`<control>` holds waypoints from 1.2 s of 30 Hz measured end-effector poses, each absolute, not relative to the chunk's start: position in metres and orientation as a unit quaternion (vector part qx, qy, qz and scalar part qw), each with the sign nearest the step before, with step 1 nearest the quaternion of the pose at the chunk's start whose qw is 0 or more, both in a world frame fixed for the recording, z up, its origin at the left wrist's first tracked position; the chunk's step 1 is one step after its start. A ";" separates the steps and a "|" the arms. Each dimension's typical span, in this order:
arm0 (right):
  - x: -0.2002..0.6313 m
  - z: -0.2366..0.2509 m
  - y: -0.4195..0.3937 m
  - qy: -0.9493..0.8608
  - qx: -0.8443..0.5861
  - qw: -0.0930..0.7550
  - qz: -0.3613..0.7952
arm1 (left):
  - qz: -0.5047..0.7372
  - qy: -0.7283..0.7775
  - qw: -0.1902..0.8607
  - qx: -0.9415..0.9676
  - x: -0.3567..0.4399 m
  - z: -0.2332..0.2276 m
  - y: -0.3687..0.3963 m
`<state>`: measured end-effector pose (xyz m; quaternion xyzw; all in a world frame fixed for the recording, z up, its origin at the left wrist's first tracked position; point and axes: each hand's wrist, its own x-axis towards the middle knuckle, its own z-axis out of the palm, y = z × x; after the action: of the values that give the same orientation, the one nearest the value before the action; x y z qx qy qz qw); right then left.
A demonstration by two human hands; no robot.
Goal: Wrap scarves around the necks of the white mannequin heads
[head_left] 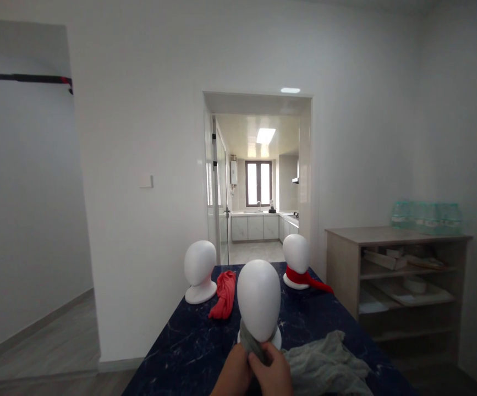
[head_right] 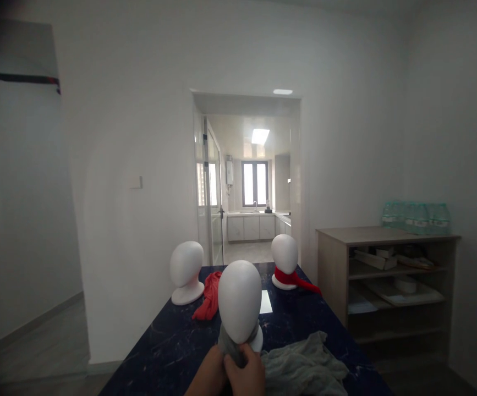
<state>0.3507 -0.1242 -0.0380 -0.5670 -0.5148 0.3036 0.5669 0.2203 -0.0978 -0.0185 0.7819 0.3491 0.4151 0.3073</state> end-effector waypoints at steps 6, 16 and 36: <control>0.341 -0.023 -0.136 -0.494 -0.519 0.603 0.350 | 0.437 0.391 0.365 0.723 0.222 -0.024 -0.095; 0.348 -0.034 -0.133 -0.483 -0.540 0.598 0.342 | 0.429 0.363 0.508 0.653 0.227 -0.016 -0.087; 0.388 -0.047 -0.113 -0.509 -0.572 0.562 0.312 | 0.444 0.355 0.607 0.555 0.230 0.003 -0.083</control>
<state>0.3882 -0.1129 -0.0474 -0.5724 -0.5089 0.3121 0.5620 0.2303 -0.0831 0.0030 0.5548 0.3551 0.4439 0.6075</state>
